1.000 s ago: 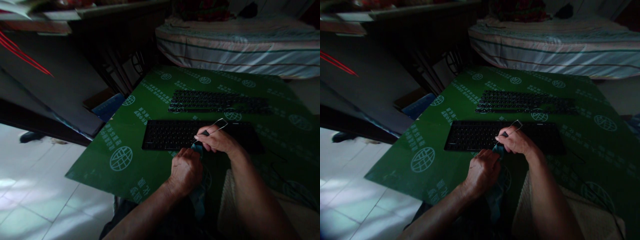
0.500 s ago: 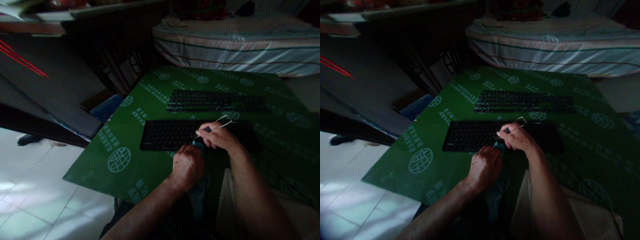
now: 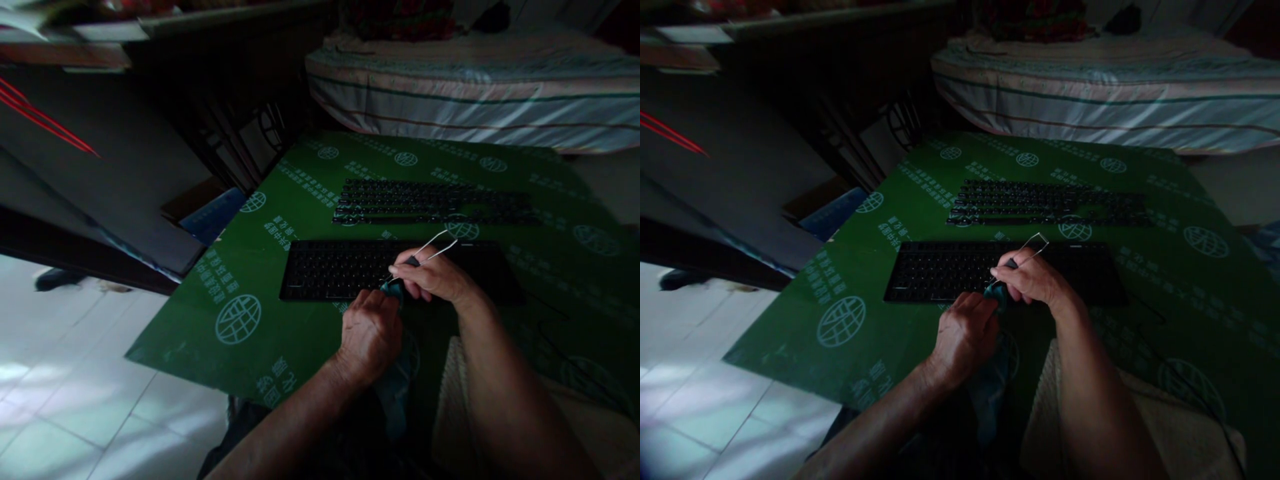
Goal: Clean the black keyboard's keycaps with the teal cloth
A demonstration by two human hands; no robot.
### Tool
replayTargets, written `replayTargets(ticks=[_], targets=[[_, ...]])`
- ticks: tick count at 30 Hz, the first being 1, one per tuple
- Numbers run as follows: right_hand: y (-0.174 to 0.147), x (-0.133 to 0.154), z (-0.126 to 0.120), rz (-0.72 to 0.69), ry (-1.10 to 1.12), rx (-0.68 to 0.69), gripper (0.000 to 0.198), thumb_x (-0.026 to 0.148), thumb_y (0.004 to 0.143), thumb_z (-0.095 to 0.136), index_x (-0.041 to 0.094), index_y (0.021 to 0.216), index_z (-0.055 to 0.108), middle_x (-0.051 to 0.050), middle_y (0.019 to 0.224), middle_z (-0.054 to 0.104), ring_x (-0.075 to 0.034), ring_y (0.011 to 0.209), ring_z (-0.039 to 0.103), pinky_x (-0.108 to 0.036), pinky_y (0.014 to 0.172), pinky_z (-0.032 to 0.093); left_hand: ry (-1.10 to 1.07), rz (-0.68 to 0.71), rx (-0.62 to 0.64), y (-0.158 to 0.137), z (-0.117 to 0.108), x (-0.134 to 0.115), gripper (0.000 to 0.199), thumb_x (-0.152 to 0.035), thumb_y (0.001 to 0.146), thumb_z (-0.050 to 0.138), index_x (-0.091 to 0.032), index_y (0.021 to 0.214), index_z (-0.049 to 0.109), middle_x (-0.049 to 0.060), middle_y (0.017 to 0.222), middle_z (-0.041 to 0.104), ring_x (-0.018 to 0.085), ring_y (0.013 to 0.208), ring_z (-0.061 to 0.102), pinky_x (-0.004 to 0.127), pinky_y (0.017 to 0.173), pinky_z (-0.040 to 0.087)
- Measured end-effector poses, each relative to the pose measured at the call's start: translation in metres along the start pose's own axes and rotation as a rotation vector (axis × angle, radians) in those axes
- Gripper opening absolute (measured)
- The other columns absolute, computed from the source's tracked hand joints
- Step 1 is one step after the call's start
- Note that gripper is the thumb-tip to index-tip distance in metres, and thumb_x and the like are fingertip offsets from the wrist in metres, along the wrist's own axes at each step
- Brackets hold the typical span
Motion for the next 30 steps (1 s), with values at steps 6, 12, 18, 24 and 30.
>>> replayTargets(ticks=[6, 12, 18, 24, 30], targets=[[-0.006, -0.001, -0.007, 0.024, 0.005, -0.005, 0.027, 0.039, 0.078, 0.052, 0.016, 0.065, 0.052, 0.004, 0.038, 0.051, -0.006, 0.027, 0.038, -0.015, 0.03, 0.027, -0.034, 0.009, 0.015, 0.0, 0.002, -0.005, 0.013, -0.012, 0.079, 0.047, -0.019, 0.081, 0.059, 0.002, 0.076, 0.055, 0.017, 0.071, 0.049, 0.028, 0.063, 0.043], [-0.004, 0.001, -0.005, 0.041, -0.015, 0.008, 0.025, 0.038, 0.079, 0.051, 0.016, 0.068, 0.054, 0.004, 0.04, 0.052, -0.005, 0.027, 0.038, -0.015, 0.031, 0.028, -0.071, 0.005, -0.017, -0.003, 0.005, -0.001, 0.015, -0.013, 0.079, 0.047, -0.018, 0.087, 0.059, 0.003, 0.077, 0.056, 0.017, 0.073, 0.05, 0.029, 0.065, 0.043], [-0.001, -0.002, -0.001, 0.066, -0.046, 0.003, 0.028, 0.041, 0.079, 0.051, 0.016, 0.067, 0.054, 0.005, 0.039, 0.051, -0.006, 0.027, 0.04, -0.016, 0.031, 0.028, -0.063, -0.008, -0.049, -0.002, 0.003, 0.006, 0.007, -0.018, 0.076, 0.056, -0.018, 0.081, 0.059, 0.002, 0.075, 0.057, 0.018, 0.073, 0.051, 0.028, 0.063, 0.043], [-0.008, -0.012, 0.005, 0.012, -0.045, -0.127, 0.027, 0.041, 0.08, 0.051, 0.016, 0.075, 0.059, 0.006, 0.041, 0.048, -0.007, 0.032, 0.041, -0.017, 0.032, 0.03, -0.043, -0.029, -0.09, -0.002, 0.002, 0.008, 0.007, -0.019, 0.074, 0.059, -0.018, 0.082, 0.059, 0.002, 0.074, 0.059, 0.018, 0.072, 0.053, 0.028, 0.062, 0.043], [-0.013, -0.009, 0.007, -0.028, -0.062, -0.142, 0.025, 0.036, 0.082, 0.049, 0.016, 0.068, 0.057, 0.005, 0.043, 0.047, -0.007, 0.035, 0.041, -0.017, 0.035, 0.031, -0.024, -0.047, -0.064, -0.005, 0.004, 0.009, 0.011, -0.018, 0.077, 0.055, -0.018, 0.088, 0.059, 0.002, 0.074, 0.058, 0.018, 0.071, 0.052, 0.028, 0.062, 0.043]])
Point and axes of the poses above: each hand's wrist, its own y-axis towards the middle knuckle, its own z-axis out of the palm, x = y × z, the point moved 4 cm from there along y, towards the middle knuckle
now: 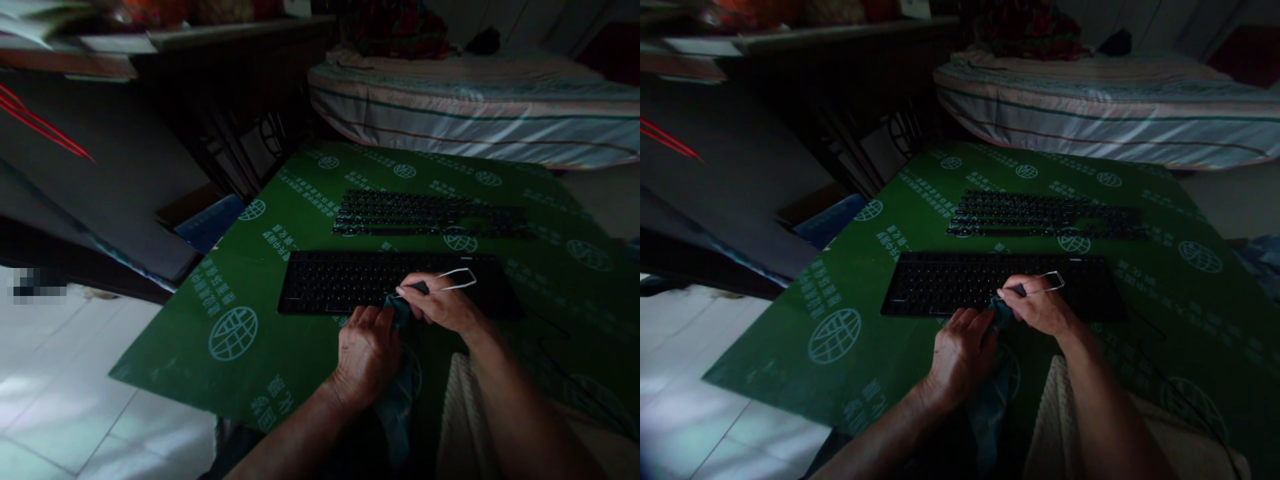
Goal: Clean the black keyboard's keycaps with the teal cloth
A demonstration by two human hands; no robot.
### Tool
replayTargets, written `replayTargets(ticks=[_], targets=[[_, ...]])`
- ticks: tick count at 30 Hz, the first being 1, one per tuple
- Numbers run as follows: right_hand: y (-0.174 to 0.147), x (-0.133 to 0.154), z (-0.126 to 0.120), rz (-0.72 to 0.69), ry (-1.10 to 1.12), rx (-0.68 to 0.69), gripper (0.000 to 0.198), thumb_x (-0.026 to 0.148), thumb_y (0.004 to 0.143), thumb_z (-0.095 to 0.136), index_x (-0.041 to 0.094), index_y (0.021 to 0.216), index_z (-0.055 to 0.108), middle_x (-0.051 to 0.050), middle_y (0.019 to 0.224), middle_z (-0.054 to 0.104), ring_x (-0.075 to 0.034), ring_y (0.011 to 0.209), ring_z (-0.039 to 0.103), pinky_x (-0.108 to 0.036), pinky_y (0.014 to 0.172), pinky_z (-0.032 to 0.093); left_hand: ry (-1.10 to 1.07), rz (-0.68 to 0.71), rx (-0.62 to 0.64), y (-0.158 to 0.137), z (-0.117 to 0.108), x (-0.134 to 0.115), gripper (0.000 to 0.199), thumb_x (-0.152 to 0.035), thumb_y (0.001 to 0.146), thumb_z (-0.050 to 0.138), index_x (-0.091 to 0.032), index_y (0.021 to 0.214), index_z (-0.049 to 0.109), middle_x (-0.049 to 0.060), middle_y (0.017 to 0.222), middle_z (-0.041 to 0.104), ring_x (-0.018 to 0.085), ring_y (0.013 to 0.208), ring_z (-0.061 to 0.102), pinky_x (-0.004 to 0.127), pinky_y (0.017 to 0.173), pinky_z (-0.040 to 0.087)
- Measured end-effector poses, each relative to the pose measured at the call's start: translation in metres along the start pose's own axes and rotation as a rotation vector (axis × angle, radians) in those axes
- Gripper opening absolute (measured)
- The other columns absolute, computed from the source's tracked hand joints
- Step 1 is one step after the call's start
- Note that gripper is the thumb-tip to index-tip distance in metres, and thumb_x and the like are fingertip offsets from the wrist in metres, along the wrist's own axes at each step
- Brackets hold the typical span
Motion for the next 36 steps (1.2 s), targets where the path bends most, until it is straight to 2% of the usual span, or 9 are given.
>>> replayTargets(ticks=[9, 23, 36], targets=[[-0.001, -0.001, 0.0, 0.021, 0.022, 0.015, 0.025, 0.037, 0.082, 0.048, 0.016, 0.071, 0.057, 0.005, 0.044, 0.048, -0.007, 0.036, 0.043, -0.017, 0.037, 0.034, -0.007, 0.025, -0.003, -0.001, 0.003, -0.002, 0.009, -0.013, 0.08, 0.051, -0.019, 0.08, 0.058, 0.002, 0.075, 0.055, 0.018, 0.072, 0.048, 0.029, 0.062, 0.04], [0.002, -0.003, 0.002, 0.007, 0.015, -0.049, 0.026, 0.04, 0.082, 0.05, 0.016, 0.075, 0.058, 0.005, 0.045, 0.048, -0.008, 0.037, 0.043, -0.018, 0.037, 0.033, -0.008, 0.023, -0.029, 0.006, 0.003, -0.002, 0.007, -0.014, 0.08, 0.051, -0.018, 0.08, 0.057, 0.002, 0.074, 0.054, 0.018, 0.071, 0.048, 0.03, 0.062, 0.04], [-0.002, 0.009, 0.007, -0.05, -0.009, 0.025, 0.027, 0.037, 0.082, 0.049, 0.017, 0.067, 0.056, 0.005, 0.044, 0.045, -0.007, 0.036, 0.04, -0.018, 0.037, 0.031, 0.017, 0.015, -0.003, -0.003, -0.007, 0.005, 0.01, -0.013, 0.078, 0.051, -0.018, 0.077, 0.059, 0.002, 0.071, 0.055, 0.018, 0.069, 0.049, 0.03, 0.06, 0.041]])
Point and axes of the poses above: each hand's wrist, its own y-axis towards the middle knuckle, its own z-axis out of the palm, x = y × z, the point moved 4 cm from there along y, towards the middle knuckle
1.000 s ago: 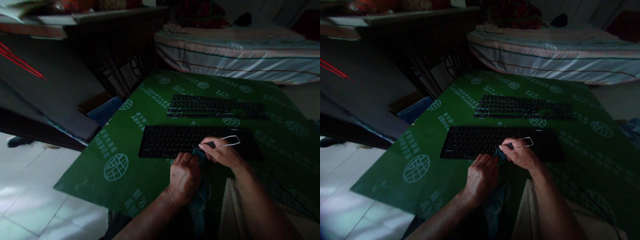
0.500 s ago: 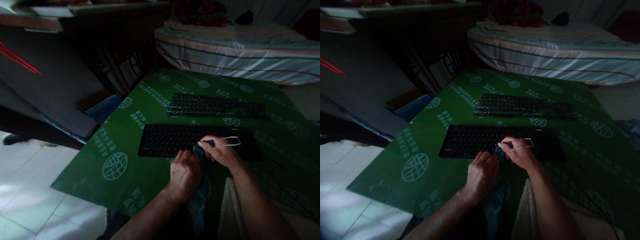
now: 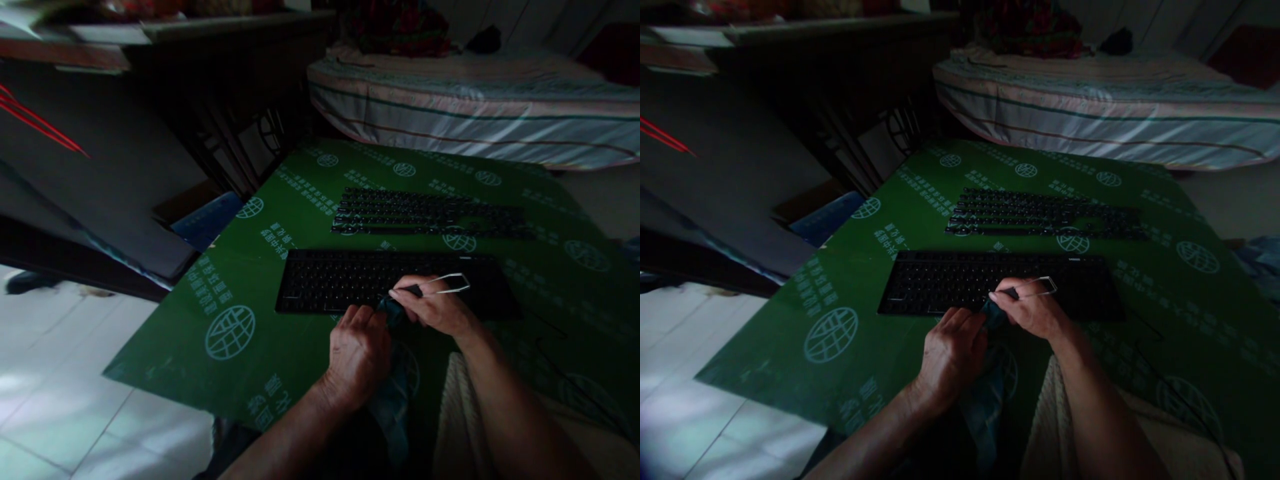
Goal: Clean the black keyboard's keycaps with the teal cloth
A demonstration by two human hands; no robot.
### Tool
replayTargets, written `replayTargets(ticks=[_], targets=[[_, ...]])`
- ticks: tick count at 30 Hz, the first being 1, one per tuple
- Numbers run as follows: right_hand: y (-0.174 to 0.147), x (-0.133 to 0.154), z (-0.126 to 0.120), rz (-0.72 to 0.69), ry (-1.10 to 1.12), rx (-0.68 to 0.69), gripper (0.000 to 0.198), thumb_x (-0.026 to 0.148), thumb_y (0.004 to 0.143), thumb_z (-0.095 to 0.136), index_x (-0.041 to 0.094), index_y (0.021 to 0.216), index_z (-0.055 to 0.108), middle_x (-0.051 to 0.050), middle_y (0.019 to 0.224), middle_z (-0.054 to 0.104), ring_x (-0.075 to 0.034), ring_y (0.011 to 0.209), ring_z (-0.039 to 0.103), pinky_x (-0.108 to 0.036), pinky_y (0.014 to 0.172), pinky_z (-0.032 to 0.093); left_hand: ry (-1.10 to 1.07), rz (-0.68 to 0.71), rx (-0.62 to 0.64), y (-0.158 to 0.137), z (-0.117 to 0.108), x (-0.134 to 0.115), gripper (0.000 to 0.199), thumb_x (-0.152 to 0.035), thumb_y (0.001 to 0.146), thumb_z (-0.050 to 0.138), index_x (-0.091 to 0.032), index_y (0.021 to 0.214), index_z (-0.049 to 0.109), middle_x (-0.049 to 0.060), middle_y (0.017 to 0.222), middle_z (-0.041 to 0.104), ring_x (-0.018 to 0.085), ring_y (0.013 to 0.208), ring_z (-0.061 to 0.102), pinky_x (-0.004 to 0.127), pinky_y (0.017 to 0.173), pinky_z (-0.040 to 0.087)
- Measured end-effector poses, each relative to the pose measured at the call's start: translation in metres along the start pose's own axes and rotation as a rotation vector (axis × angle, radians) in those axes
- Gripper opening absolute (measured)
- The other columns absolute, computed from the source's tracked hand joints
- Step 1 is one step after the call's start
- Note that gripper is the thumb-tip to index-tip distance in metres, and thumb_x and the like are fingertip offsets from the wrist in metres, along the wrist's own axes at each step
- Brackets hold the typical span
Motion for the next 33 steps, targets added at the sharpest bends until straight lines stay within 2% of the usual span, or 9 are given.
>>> replayTargets(ticks=[13, 19, 27, 33], targets=[[0.007, -0.003, 0.007, -0.1, -0.113, -0.059, 0.025, 0.039, 0.084, 0.048, 0.019, 0.076, 0.06, 0.003, 0.05, 0.05, -0.01, 0.043, 0.045, -0.02, 0.045, 0.034, 0.039, -0.014, -0.015, 0.012, -0.006, 0.005, 0.009, -0.013, 0.078, 0.051, -0.018, 0.076, 0.059, 0.002, 0.072, 0.057, 0.018, 0.071, 0.051, 0.03, 0.064, 0.043], [0.006, 0.001, 0.005, -0.101, -0.105, -0.036, 0.026, 0.036, 0.084, 0.047, 0.017, 0.071, 0.06, 0.003, 0.047, 0.049, -0.01, 0.044, 0.046, -0.02, 0.045, 0.035, 0.053, 0.006, 0.031, 0.009, -0.003, 0.002, 0.01, -0.013, 0.077, 0.05, -0.018, 0.071, 0.055, 0.002, 0.071, 0.056, 0.018, 0.069, 0.051, 0.029, 0.061, 0.042], [0.001, 0.001, -0.005, -0.022, -0.037, -0.051, 0.025, 0.035, 0.081, 0.048, 0.017, 0.065, 0.056, 0.005, 0.042, 0.045, -0.007, 0.035, 0.038, -0.019, 0.037, 0.029, 0.035, 0.043, 0.01, 0.008, 0.005, -0.009, 0.011, -0.013, 0.078, 0.048, -0.019, 0.071, 0.055, 0.001, 0.07, 0.055, 0.017, 0.068, 0.05, 0.028, 0.061, 0.042], [0.002, -0.001, -0.007, -0.005, -0.037, -0.098, 0.026, 0.038, 0.082, 0.048, 0.017, 0.071, 0.058, 0.005, 0.044, 0.046, -0.008, 0.036, 0.04, -0.02, 0.038, 0.03, 0.031, 0.031, 0.014, 0.015, 0.008, -0.01, 0.011, -0.015, 0.081, 0.048, -0.018, 0.073, 0.055, 0.002, 0.072, 0.056, 0.017, 0.069, 0.05, 0.028, 0.063, 0.042]])
Point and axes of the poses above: each hand's wrist, its own y-axis towards the middle knuckle, its own z-axis out of the palm, x = y × z, the point moved 4 cm from there along y, towards the middle knuckle
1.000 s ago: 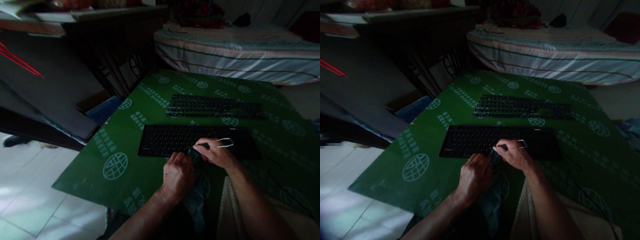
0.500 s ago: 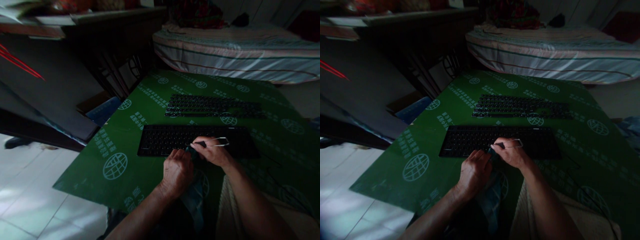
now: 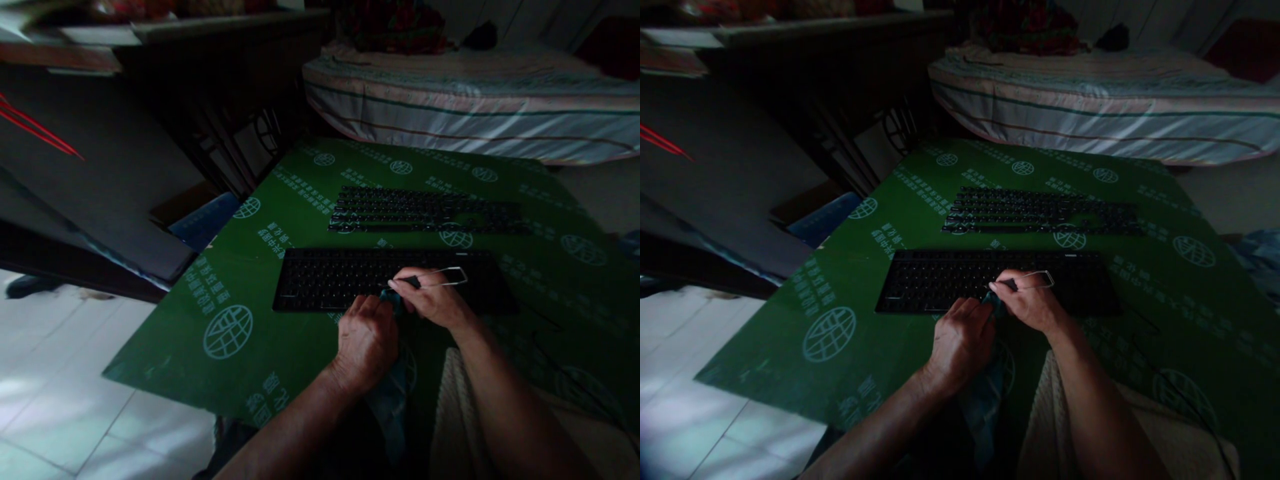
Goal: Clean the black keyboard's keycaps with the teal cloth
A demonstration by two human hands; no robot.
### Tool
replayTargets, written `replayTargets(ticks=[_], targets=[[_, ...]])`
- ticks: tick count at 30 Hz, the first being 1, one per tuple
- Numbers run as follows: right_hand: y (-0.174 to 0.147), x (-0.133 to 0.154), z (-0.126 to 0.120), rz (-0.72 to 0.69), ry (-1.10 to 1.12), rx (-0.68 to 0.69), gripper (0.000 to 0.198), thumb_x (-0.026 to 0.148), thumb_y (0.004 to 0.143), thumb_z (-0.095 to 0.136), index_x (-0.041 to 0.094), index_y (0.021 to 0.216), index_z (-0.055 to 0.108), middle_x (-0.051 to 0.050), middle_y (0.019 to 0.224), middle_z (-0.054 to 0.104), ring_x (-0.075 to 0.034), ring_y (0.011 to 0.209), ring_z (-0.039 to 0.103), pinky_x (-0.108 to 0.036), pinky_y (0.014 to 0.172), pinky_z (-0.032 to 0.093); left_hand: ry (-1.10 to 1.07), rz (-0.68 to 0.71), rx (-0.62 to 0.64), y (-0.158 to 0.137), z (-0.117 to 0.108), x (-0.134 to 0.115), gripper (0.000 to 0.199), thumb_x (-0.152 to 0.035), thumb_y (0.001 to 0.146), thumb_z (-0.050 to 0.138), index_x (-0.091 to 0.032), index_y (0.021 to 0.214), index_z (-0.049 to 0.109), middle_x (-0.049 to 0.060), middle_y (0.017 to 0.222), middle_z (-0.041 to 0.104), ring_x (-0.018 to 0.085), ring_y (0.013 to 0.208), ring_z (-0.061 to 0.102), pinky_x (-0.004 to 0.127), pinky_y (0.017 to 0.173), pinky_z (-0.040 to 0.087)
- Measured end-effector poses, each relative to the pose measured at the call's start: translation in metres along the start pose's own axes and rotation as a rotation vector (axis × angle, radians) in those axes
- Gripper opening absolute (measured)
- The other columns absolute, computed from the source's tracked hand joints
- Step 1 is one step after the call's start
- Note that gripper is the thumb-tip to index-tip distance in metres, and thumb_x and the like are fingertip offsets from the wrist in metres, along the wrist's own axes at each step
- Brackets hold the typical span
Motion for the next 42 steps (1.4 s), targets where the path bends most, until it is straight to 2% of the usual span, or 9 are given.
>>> replayTargets(ticks=[13, 24, 42], targets=[[-0.002, -0.001, 0.001, -0.042, 0.014, 0.042, 0.025, 0.035, 0.082, 0.048, 0.018, 0.064, 0.055, 0.005, 0.042, 0.046, -0.007, 0.035, 0.039, -0.02, 0.039, 0.029, -0.007, 0.004, 0.013, -0.007, -0.004, 0.001, 0.01, -0.014, 0.078, 0.049, -0.018, 0.072, 0.055, 0.002, 0.07, 0.055, 0.016, 0.068, 0.051, 0.027, 0.062, 0.042], [-0.004, -0.001, -0.007, 0.023, -0.013, 0.071, 0.024, 0.035, 0.081, 0.048, 0.017, 0.068, 0.058, 0.005, 0.04, 0.047, -0.007, 0.031, 0.039, -0.019, 0.035, 0.028, -0.024, 0.012, 0.048, -0.003, 0.001, -0.008, 0.009, -0.015, 0.078, 0.05, -0.018, 0.072, 0.054, 0.002, 0.073, 0.056, 0.017, 0.071, 0.051, 0.028, 0.062, 0.042], [-0.002, -0.005, -0.012, 0.008, -0.065, -0.054, 0.027, 0.036, 0.082, 0.048, 0.017, 0.065, 0.056, 0.005, 0.041, 0.046, -0.008, 0.034, 0.039, -0.02, 0.039, 0.029, 0.001, 0.003, 0.036, 0.011, 0.004, -0.012, 0.009, -0.015, 0.079, 0.049, -0.017, 0.075, 0.057, 0.003, 0.074, 0.057, 0.018, 0.072, 0.052, 0.028, 0.064, 0.043]])
Point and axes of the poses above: each hand's wrist, its own y-axis towards the middle knuckle, its own z-axis out of the palm, x = y × z, the point moved 4 cm from there along y, towards the middle knuckle
